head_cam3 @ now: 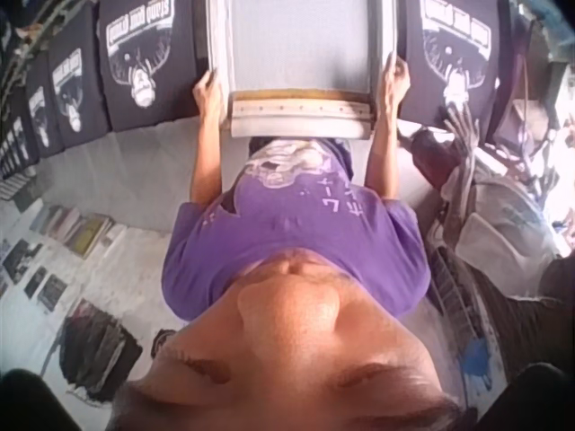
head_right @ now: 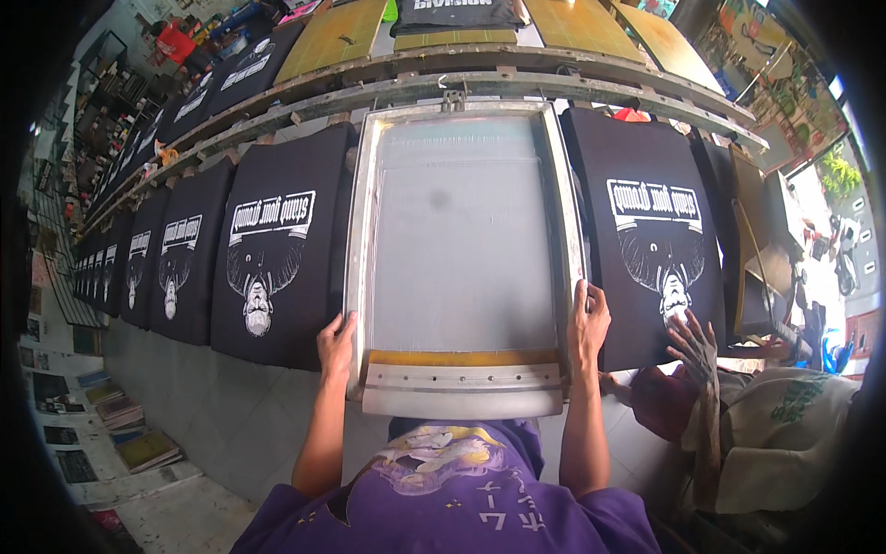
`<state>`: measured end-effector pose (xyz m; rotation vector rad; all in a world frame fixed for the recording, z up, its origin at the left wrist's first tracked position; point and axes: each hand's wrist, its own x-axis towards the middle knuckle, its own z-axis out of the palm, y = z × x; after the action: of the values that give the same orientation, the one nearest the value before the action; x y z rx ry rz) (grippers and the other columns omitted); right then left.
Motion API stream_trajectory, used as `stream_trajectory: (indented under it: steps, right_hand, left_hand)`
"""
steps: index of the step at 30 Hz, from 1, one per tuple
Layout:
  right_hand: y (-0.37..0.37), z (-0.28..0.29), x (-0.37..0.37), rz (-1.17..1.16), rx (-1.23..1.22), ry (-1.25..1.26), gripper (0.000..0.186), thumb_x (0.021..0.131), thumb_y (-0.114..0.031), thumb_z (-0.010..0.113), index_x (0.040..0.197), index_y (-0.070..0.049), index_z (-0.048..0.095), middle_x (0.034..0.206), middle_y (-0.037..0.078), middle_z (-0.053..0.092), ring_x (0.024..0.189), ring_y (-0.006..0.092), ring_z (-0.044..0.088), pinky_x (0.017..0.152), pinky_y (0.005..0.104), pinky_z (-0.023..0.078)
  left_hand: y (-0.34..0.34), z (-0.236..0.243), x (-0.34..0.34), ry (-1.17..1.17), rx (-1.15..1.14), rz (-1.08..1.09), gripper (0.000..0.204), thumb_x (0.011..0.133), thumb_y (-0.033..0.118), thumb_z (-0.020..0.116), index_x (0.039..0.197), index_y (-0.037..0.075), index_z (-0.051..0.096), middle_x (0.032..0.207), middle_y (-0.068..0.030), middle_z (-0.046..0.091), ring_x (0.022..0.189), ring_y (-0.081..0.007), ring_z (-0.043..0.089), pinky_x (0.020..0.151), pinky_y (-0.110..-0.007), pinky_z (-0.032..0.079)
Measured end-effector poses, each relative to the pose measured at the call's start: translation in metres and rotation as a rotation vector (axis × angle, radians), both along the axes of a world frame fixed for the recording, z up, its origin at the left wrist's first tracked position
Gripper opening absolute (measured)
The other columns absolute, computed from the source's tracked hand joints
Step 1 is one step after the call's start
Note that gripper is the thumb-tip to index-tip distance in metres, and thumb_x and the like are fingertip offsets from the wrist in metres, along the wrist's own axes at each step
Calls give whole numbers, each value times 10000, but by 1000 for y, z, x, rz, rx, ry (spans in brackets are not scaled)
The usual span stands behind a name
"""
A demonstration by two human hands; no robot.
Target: The person performs screen printing on a series of black t-shirts using a manual press. They repeatedly lower a screen onto the fabric, pull a squeegee across the mesh to transfer ink, and lift the screen to reveal the printed design. The process is repeated for multiple shirts arranged in a row.
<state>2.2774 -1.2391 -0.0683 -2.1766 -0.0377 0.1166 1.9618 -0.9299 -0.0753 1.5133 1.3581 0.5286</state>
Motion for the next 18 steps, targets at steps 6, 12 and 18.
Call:
stream_trajectory:
  steps: [6, 12, 18]
  right_hand:
    - [2, 29, -16, 184, -32, -159, 684, 961, -439, 716, 1456, -9, 521, 1292, 253, 658, 1185, 384, 635, 1019, 470, 482]
    - [-22, 93, -79, 967, -349, -262, 736, 728, -404, 926, 1293, -43, 622, 1262, 161, 611, 1204, 380, 588, 1050, 517, 475]
    - [-54, 96, -122, 1260, -693, -525, 449, 821, -259, 749, 1191, -28, 641, 1163, 186, 608, 1134, 352, 589, 1020, 474, 479]
  left_hand:
    - [3, -11, -6, 4, -5, -5, 518, 1043, 375, 651, 1315, -65, 677, 1172, -154, 760, 1063, -170, 666, 975, -304, 488]
    - [-4, 3, -8, -33, 146, 40, 736, 1124, 551, 262, 1311, -9, 702, 1250, -193, 738, 1165, -349, 679, 1027, -410, 490]
    - [-23, 33, -16, -139, 407, -58, 474, 1121, 370, 458, 1258, 9, 733, 1187, -147, 750, 1096, -284, 683, 965, -392, 513]
